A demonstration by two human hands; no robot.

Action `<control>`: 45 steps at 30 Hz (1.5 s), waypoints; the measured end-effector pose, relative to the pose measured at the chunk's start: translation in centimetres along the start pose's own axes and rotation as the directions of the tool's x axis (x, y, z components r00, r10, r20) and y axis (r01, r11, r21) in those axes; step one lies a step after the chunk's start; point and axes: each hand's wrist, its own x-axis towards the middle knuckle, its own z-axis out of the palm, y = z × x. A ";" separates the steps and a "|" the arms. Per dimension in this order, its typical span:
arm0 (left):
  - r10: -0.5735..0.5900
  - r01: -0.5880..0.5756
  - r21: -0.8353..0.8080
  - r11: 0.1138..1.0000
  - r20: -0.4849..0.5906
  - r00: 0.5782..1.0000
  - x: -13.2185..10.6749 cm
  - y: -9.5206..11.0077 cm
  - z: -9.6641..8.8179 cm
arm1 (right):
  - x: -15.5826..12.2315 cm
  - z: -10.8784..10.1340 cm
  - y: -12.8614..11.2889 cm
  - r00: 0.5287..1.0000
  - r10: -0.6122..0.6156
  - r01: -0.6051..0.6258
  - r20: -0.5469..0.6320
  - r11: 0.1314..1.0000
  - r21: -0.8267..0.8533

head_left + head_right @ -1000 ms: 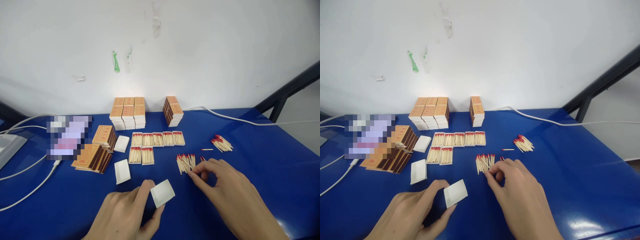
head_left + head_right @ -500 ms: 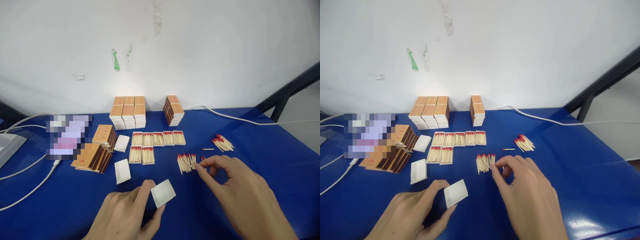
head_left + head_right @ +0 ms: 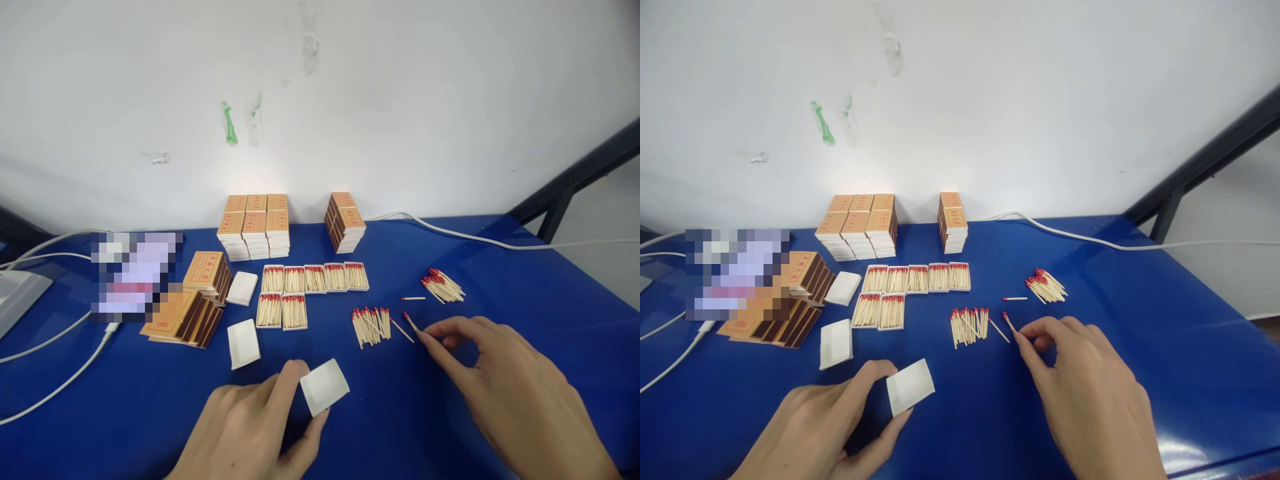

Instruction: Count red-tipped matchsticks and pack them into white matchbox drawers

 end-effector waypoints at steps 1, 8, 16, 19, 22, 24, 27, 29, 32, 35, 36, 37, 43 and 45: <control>-0.001 0.001 -0.001 1.000 0.002 1.000 0.0 0.0 0.0 | 0.0 0.0 0.0 1.000 -0.003 0.003 -0.003 1.000 0.000; 0.003 -0.003 0.006 1.000 0.010 1.000 0.1 0.0 0.0 | 0.0 0.1 -0.8 0.999 -0.036 0.036 -0.040 0.999 0.011; 0.004 -0.004 -0.003 1.000 0.006 1.000 -0.1 0.0 -0.1 | 0.0 0.8 -3.7 0.993 -0.116 0.117 -0.020 0.990 0.082; -0.001 0.001 0.001 1.000 0.008 1.000 0.0 0.0 0.0 | 0.1 0.7 -2.9 0.993 -0.100 0.103 -0.054 0.993 0.057; -0.004 0.004 0.000 1.000 0.017 1.000 0.1 0.1 -0.1 | 0.1 0.7 -1.8 0.993 -0.104 0.105 -0.050 0.994 0.021; -0.005 0.005 0.000 1.000 0.019 1.000 0.1 0.1 -0.1 | 0.0 0.8 -1.3 0.992 -0.121 0.121 -0.028 0.993 0.007; 0.003 -0.003 0.006 1.000 0.005 1.000 0.2 0.0 -0.1 | -0.1 0.9 -1.3 0.989 -0.147 0.147 -0.030 0.989 -0.014; 0.006 -0.006 0.014 1.000 0.000 1.000 0.2 0.0 0.0 | 0.0 0.8 -1.5 0.987 -0.148 0.146 -0.055 0.989 -0.034; 0.000 0.000 0.009 1.000 0.011 1.000 0.1 0.0 0.0 | 0.1 0.7 -1.7 0.985 -0.140 0.134 -0.102 0.989 -0.062; -0.001 0.001 0.003 1.000 0.019 1.000 0.0 0.0 -0.1 | 0.2 0.8 -1.4 0.984 -0.132 0.125 -0.118 0.990 -0.068; -0.003 0.003 0.004 1.000 0.018 1.000 -0.1 0.0 -0.1 | 0.3 0.8 -1.3 0.986 -0.127 0.121 -0.108 0.991 -0.065; -0.005 0.005 0.003 1.000 0.015 1.000 -0.1 0.0 -0.1 | 0.4 0.8 -1.1 0.988 -0.122 0.117 -0.092 0.991 -0.060; -0.001 0.001 0.005 1.000 0.021 1.000 0.1 0.0 0.0 | 2.5 0.6 -0.3 0.954 -0.298 0.296 -0.019 0.953 -0.056; -0.002 0.002 0.010 1.000 0.023 1.000 0.1 0.0 0.0 | 3.4 0.4 0.1 0.929 -0.370 0.369 -0.005 0.926 -0.077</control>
